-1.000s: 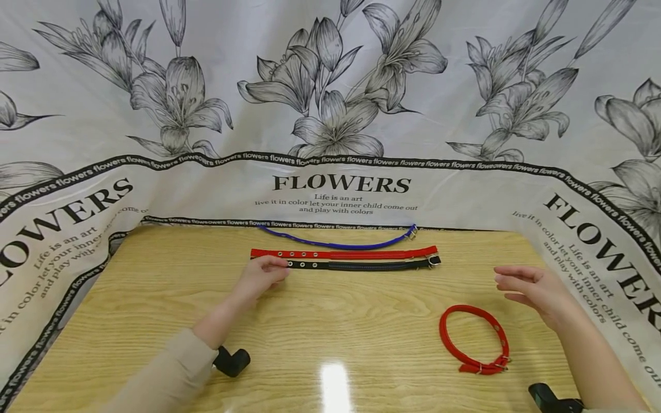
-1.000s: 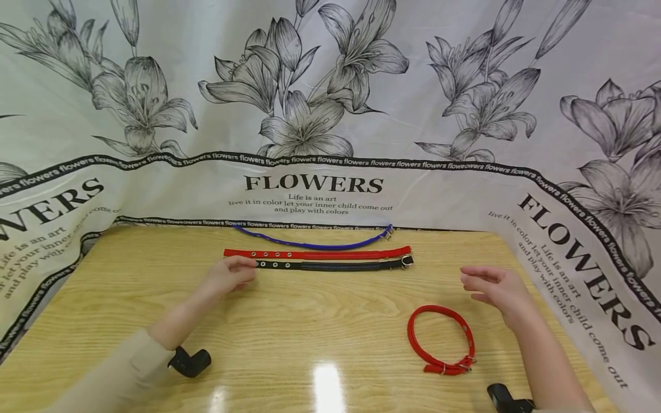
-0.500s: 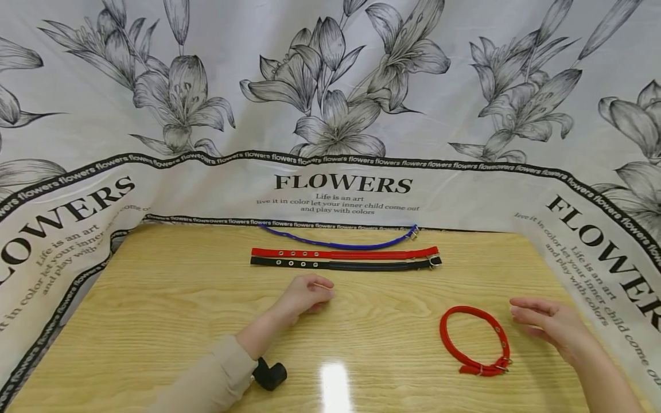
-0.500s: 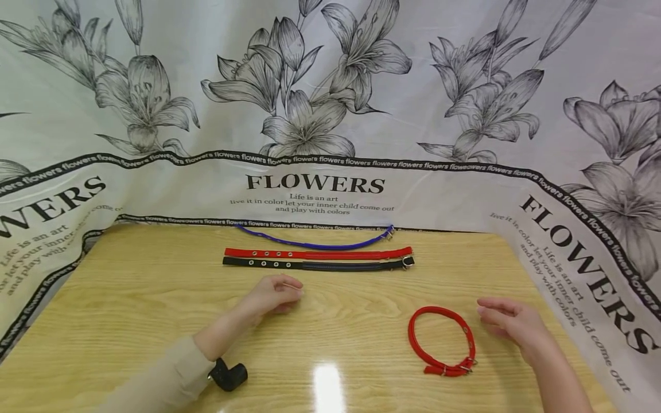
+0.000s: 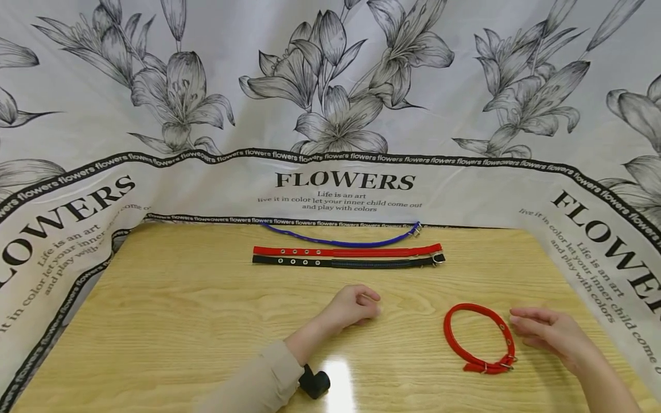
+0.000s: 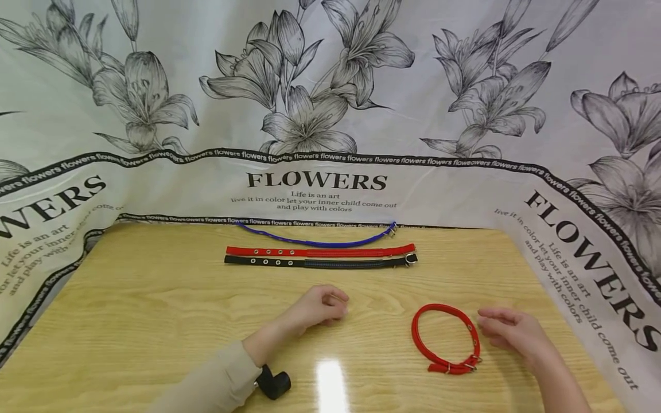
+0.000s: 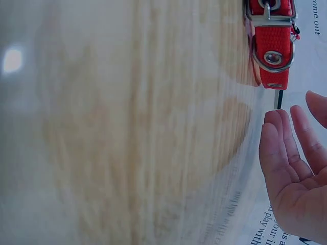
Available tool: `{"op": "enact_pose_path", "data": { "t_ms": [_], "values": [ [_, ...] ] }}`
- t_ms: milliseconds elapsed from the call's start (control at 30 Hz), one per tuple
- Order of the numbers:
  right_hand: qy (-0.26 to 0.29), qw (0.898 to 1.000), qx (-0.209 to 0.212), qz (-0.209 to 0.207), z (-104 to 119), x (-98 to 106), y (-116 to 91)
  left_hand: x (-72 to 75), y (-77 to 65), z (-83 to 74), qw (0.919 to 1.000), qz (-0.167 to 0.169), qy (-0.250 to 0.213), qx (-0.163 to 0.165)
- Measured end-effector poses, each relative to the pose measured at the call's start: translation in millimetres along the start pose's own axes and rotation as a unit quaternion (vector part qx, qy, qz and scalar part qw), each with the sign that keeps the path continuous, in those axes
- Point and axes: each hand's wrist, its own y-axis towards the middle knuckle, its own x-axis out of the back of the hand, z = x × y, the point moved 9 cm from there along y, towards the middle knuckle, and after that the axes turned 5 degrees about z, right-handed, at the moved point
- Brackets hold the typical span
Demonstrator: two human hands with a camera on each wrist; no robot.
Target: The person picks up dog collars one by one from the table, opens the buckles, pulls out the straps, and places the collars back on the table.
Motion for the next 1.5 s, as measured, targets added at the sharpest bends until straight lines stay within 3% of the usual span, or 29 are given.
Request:
{"op": "enact_pose_path", "data": {
  "t_ms": [167, 333, 567, 700, 1033, 1267, 1500],
  "values": [
    [-0.008, 1.0, -0.023, 0.013, -1.4, -4.6, -0.2, -29.0, 5.5, -10.9, 0.9989, 0.02, 0.036, -0.022],
    [-0.039, 0.998, -0.044, 0.005, -2.1, -10.2, -1.1, -54.5, 11.1, -13.0, 0.9961, 0.019, 0.082, -0.028],
    [-0.094, 0.994, -0.047, -0.03, 0.8, -15.3, -1.7, -76.2, 19.2, -10.7, 0.9977, -0.006, 0.061, -0.029],
    [-0.107, 0.992, -0.05, -0.037, 2.7, -18.9, -1.3, -82.6, 21.1, -12.4, 0.9973, -0.013, 0.067, -0.028],
    [-0.144, 0.987, -0.047, -0.048, 7.2, -31.4, -0.7, -90.9, 18.7, -14.3, 0.9883, -0.013, 0.149, -0.032],
    [-0.199, 0.978, -0.028, -0.057, 14.8, -41.4, 3.2, -99.2, 18.1, -15.9, 0.9882, 0.003, 0.15, -0.03],
    [-0.218, 0.973, -0.024, -0.073, 21.6, -42.3, 4.6, -97.0, 15.8, -16.2, 0.9904, -0.015, 0.136, -0.021]
  ]
}}
